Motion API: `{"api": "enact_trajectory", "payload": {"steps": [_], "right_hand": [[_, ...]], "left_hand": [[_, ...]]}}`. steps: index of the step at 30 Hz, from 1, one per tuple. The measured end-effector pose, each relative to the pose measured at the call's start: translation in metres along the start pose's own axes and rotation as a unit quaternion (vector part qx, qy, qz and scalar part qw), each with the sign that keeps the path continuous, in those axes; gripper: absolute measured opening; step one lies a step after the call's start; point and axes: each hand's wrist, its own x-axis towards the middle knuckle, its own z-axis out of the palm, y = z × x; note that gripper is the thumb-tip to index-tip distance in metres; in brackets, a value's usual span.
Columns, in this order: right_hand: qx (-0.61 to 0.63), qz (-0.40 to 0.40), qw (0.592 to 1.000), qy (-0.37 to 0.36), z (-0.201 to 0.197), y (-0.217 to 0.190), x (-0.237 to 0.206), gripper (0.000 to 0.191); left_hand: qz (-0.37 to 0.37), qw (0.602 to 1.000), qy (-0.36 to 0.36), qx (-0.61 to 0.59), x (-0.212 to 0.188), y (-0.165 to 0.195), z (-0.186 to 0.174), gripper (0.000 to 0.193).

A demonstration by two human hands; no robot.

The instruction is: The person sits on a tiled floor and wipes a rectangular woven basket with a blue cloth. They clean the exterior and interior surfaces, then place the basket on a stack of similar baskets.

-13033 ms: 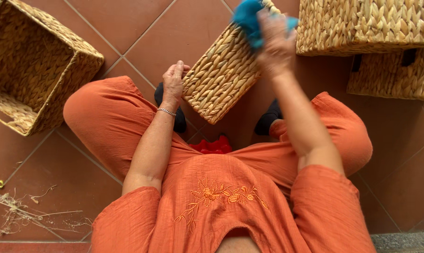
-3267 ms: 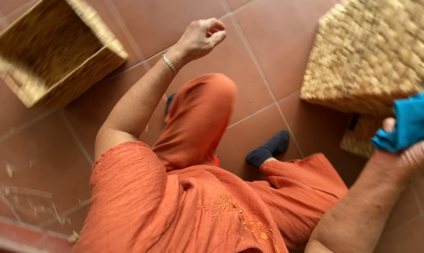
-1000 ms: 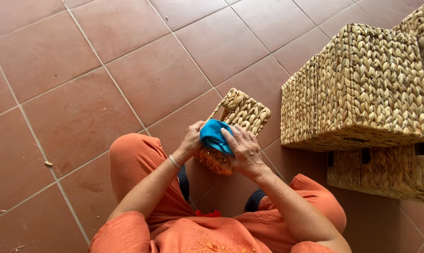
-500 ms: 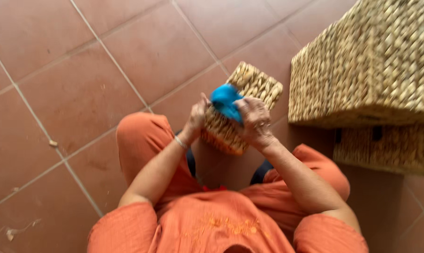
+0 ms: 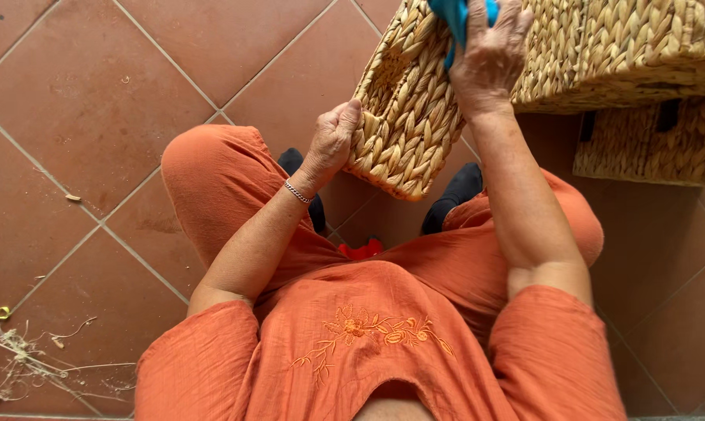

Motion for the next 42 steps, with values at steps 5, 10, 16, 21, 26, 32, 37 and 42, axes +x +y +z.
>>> {"api": "enact_trajectory", "payload": {"steps": [5, 10, 16, 21, 26, 32, 37, 42], "right_hand": [[0.34, -0.08, 0.916, -0.196, -0.13, -0.043, -0.001, 0.044], [0.42, -0.15, 0.868, -0.218, -0.191, -0.069, -0.025, 0.039], [0.202, -0.043, 0.963, -0.174, -0.05, -0.014, -0.017, 0.028], [0.093, -0.019, 0.992, -0.087, -0.024, -0.002, 0.005, 0.029], [0.284, -0.102, 0.927, -0.223, -0.15, -0.038, -0.01, 0.034], [0.378, -0.172, 0.883, -0.218, -0.184, -0.047, -0.021, 0.037], [0.155, -0.07, 0.969, -0.177, -0.059, -0.006, -0.01, 0.036], [0.133, -0.027, 0.978, -0.155, -0.026, 0.006, -0.007, 0.036]], "left_hand": [[0.026, 0.998, 0.061, -0.02, 0.003, -0.007, -0.019, 0.043], [0.023, 0.997, 0.064, 0.036, 0.012, 0.001, -0.031, 0.044], [-0.009, 1.0, 0.006, 0.013, -0.005, 0.009, -0.008, 0.04], [0.013, 0.999, 0.007, 0.035, -0.007, 0.016, 0.003, 0.038], [-0.005, 0.998, 0.054, -0.028, 0.002, 0.02, -0.012, 0.035], [0.013, 0.998, 0.051, 0.039, 0.003, 0.017, -0.018, 0.037], [0.036, 0.997, 0.011, 0.062, -0.007, 0.015, -0.005, 0.04], [0.016, 0.999, 0.003, 0.034, -0.008, 0.01, 0.003, 0.046]]}}
